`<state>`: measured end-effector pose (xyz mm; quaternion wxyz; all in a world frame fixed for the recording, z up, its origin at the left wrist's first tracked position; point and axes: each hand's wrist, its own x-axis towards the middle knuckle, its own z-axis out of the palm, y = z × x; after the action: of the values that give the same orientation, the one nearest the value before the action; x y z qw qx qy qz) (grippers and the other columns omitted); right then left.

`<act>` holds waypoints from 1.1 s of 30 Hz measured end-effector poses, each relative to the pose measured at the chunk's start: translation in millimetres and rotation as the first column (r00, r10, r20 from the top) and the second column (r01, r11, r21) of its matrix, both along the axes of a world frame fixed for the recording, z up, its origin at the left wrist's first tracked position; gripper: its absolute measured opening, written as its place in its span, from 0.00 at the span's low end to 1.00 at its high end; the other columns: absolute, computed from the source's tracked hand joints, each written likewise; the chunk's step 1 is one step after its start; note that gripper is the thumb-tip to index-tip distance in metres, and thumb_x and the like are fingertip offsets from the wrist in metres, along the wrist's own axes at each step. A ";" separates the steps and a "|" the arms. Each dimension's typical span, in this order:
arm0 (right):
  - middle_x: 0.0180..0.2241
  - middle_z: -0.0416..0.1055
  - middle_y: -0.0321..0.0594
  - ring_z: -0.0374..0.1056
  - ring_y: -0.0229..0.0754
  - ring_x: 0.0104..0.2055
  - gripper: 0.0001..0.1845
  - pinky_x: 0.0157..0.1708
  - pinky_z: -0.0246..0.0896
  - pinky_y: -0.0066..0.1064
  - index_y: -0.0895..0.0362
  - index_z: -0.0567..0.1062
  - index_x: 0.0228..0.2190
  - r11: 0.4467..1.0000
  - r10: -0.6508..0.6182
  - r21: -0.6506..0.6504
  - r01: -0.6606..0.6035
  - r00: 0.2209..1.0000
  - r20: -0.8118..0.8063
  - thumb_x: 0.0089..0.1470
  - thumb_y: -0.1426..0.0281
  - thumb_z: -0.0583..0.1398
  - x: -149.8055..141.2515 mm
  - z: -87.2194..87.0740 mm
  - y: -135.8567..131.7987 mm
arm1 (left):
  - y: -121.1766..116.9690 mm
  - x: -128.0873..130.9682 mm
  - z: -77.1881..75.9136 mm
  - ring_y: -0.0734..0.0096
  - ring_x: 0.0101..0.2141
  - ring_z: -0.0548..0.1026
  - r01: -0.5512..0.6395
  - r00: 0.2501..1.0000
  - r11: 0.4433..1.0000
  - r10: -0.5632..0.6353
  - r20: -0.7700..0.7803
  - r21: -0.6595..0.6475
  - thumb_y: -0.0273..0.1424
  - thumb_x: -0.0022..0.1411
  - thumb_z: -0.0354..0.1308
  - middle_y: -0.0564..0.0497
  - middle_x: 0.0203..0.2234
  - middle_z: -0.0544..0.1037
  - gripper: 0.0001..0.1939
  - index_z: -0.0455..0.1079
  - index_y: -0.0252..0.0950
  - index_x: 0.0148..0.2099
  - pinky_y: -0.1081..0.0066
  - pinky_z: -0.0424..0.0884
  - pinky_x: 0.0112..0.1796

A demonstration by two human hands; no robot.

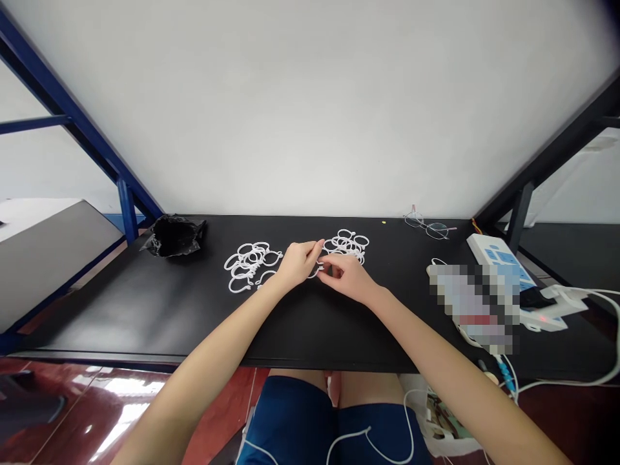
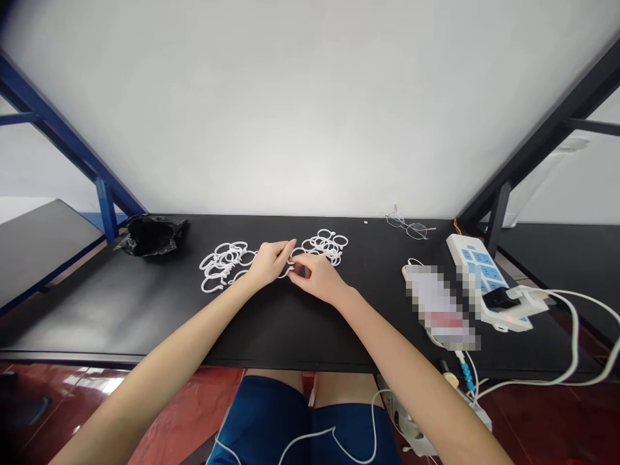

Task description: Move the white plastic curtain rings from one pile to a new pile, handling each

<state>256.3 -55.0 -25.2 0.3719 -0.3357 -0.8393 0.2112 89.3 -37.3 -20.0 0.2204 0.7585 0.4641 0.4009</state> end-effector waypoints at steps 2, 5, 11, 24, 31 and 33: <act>0.30 0.73 0.35 0.61 0.31 0.19 0.10 0.24 0.61 0.27 0.56 0.75 0.38 1.000 -0.005 0.019 0.005 1.000 -0.026 0.51 0.72 0.62 1.8 0.3 1.0 | 1.3 -1.4 0.3 0.79 0.20 0.51 0.000 1.000 1.000 0.000 -0.006 -0.012 0.43 0.67 0.44 0.57 0.15 0.54 0.25 0.49 0.35 0.21 0.72 0.50 0.24; 0.31 0.74 0.37 0.66 0.32 0.22 0.07 0.22 0.62 0.26 0.55 0.76 0.35 0.999 0.012 0.038 -0.010 0.998 -0.054 0.52 0.70 0.62 3.7 1.8 1.2 | 2.4 -3.1 0.7 0.78 0.20 0.49 -0.008 1.000 1.000 0.007 -0.024 -0.016 0.42 0.66 0.45 0.58 0.14 0.52 0.25 0.48 0.35 0.21 0.73 0.49 0.24; 0.31 0.75 0.39 0.71 0.36 0.27 0.05 0.22 0.65 0.26 0.55 0.78 0.33 0.998 0.055 -0.027 -0.060 0.989 -0.140 0.53 0.70 0.62 2.1 2.7 0.0 | 3.6 -3.0 -0.3 0.79 0.20 0.49 -0.002 1.000 0.999 0.001 -0.022 -0.033 0.42 0.66 0.46 0.58 0.14 0.52 0.25 0.47 0.35 0.21 0.73 0.49 0.24; 0.33 0.71 0.40 0.68 0.37 0.30 0.06 0.24 0.67 0.27 0.55 0.75 0.36 0.995 0.102 -0.004 -0.102 0.994 -0.047 0.53 0.72 0.61 -1.1 -2.5 1.6 | 13.1 2.2 -9.2 0.82 0.16 0.52 0.102 0.931 0.929 0.037 0.362 -0.357 0.50 0.60 0.51 0.59 0.12 0.53 0.26 0.53 0.35 0.20 0.76 0.48 0.19; 0.33 0.74 0.41 0.68 0.37 0.27 0.07 0.25 0.67 0.29 0.55 0.76 0.33 0.996 -0.024 0.080 0.032 0.995 -0.097 0.57 0.68 0.58 0.0 -1.0 2.7 | 12.7 3.7 -5.4 0.81 0.17 0.60 0.203 0.862 0.848 0.083 0.500 -0.490 0.47 0.61 0.51 0.57 0.15 0.61 0.21 0.61 0.35 0.26 0.79 0.57 0.18; 0.33 0.75 0.41 0.68 0.38 0.27 0.08 0.25 0.67 0.30 0.55 0.77 0.33 0.991 -0.098 0.082 0.109 0.986 -0.135 0.57 0.66 0.58 1.9 0.2 4.6 | 11.4 1.5 -2.8 0.76 0.26 0.69 0.227 0.889 0.880 -0.013 0.457 -0.417 0.43 0.62 0.50 0.51 0.24 0.70 0.16 0.65 0.34 0.32 0.79 0.65 0.22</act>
<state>258.1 -50.4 -25.0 0.4512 -0.3474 -0.8031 0.1755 90.8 -26.0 -22.8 0.5178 0.6016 0.4342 0.4260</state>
